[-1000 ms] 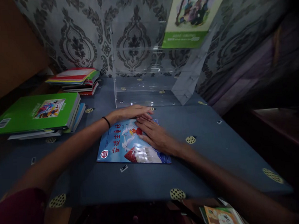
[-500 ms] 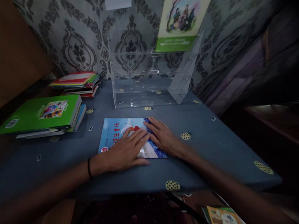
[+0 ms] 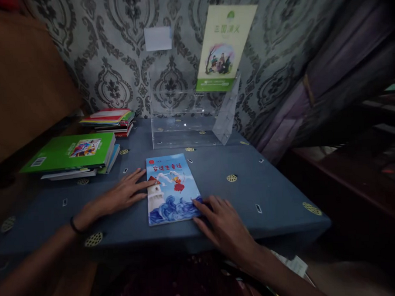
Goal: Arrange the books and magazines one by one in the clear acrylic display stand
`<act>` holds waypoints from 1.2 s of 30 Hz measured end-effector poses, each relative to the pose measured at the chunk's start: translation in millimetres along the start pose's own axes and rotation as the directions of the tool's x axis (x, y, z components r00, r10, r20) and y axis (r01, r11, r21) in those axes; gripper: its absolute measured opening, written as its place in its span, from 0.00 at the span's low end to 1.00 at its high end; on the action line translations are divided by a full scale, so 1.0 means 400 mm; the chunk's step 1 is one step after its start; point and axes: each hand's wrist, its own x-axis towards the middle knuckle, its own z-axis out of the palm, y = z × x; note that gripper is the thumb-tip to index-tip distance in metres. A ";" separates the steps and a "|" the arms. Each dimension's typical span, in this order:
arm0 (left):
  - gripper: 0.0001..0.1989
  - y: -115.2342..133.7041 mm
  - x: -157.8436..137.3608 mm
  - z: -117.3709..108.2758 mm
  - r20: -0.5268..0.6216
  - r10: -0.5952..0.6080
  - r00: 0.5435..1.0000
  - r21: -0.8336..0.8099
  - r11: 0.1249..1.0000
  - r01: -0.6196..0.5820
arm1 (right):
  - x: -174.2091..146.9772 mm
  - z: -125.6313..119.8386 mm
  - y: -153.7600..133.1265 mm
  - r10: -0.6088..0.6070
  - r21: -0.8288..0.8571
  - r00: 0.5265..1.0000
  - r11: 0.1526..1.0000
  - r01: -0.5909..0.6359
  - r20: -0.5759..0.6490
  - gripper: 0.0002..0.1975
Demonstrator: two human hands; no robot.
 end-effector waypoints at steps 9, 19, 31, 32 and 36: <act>0.28 0.058 0.055 0.056 -0.099 -0.148 0.984 -0.010 0.989 0.148 | 0.204 0.053 -0.012 -0.119 0.194 0.987 0.976 0.097 0.106 0.21; 0.25 0.061 0.067 0.072 -0.107 -0.170 0.980 0.087 0.980 0.180 | 0.395 0.145 0.090 0.035 0.244 0.953 0.963 -0.112 0.301 0.27; 0.28 0.053 0.094 0.102 -0.243 -0.310 0.919 -0.017 0.949 0.316 | 0.233 0.135 0.041 0.195 0.204 0.963 0.951 -0.233 0.187 0.32; 0.28 0.054 0.097 0.100 -0.252 -0.307 0.918 -0.059 0.952 0.302 | 0.215 0.132 0.031 0.181 0.222 0.968 0.951 -0.217 0.173 0.32; 0.28 0.052 0.115 0.083 -0.305 -0.363 0.880 -0.408 0.885 0.224 | 0.180 0.128 0.011 0.198 0.263 0.967 0.936 -0.234 0.159 0.32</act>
